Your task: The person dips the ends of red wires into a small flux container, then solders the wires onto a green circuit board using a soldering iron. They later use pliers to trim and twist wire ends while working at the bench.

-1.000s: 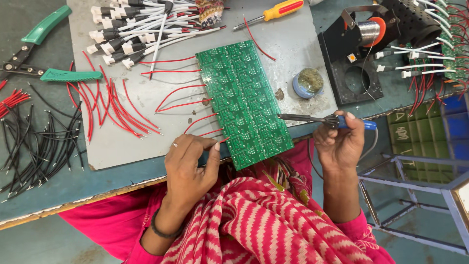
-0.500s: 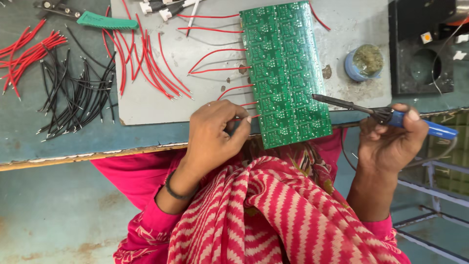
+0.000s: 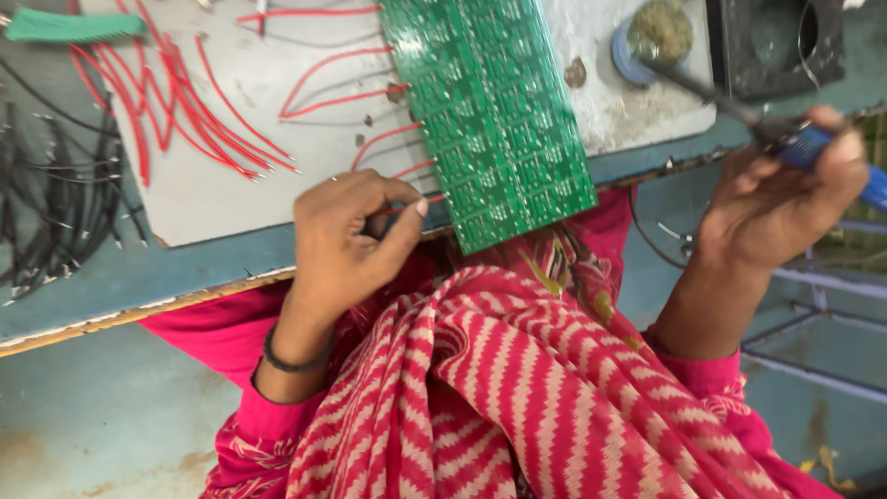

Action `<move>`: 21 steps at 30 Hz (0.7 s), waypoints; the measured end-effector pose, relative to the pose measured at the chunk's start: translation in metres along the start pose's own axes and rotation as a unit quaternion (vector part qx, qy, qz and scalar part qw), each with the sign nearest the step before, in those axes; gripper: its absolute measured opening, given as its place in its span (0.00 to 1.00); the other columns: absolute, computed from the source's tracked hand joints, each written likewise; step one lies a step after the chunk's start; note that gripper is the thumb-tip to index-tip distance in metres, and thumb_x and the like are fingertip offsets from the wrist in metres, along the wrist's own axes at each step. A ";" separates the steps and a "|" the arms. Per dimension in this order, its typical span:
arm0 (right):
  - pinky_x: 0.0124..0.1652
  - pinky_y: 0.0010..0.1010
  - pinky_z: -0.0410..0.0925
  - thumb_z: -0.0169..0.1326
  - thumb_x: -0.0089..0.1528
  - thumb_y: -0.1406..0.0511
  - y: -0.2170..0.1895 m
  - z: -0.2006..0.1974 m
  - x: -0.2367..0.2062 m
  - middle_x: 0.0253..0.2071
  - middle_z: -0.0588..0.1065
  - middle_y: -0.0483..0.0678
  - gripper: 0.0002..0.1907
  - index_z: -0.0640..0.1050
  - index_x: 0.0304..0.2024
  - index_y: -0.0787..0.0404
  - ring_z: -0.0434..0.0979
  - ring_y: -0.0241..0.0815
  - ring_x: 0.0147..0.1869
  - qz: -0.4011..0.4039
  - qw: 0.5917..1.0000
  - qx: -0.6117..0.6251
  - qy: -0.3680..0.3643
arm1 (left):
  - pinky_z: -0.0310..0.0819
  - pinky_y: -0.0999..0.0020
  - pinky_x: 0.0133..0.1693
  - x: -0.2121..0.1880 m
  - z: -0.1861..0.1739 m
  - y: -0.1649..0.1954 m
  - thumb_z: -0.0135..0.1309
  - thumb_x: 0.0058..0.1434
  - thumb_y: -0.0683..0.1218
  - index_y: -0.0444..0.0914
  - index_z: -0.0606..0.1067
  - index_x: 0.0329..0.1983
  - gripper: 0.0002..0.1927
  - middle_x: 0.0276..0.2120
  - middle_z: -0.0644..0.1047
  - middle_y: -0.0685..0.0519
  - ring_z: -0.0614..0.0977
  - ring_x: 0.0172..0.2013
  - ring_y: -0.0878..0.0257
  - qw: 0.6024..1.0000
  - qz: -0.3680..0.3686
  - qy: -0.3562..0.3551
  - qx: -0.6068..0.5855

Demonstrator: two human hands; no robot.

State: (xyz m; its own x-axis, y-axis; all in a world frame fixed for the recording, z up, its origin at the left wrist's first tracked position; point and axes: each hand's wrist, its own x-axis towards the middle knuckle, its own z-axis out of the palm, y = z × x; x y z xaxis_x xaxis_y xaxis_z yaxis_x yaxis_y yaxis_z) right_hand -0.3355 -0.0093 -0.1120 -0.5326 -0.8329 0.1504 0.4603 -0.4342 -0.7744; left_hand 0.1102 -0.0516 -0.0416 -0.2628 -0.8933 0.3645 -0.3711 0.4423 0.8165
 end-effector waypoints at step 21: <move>0.32 0.30 0.56 0.44 0.77 0.54 -0.051 -0.145 -0.001 0.34 0.71 0.58 0.26 0.72 0.38 0.72 0.65 0.46 0.31 -0.195 0.973 -0.088 0.088 | 0.75 0.74 0.45 0.012 0.008 0.050 0.58 0.78 0.38 0.32 0.73 0.47 0.05 0.42 0.79 0.49 0.80 0.40 0.66 0.989 -0.008 0.126 -0.071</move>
State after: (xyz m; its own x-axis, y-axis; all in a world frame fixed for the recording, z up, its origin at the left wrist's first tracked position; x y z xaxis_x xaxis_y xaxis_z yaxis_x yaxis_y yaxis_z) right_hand -0.4613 0.0639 -0.1618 -0.7625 -0.5383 0.3588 0.0779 -0.6270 -0.7751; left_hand 0.0814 -0.0392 0.0005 -0.0206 -0.8990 0.4374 -0.2396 0.4292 0.8709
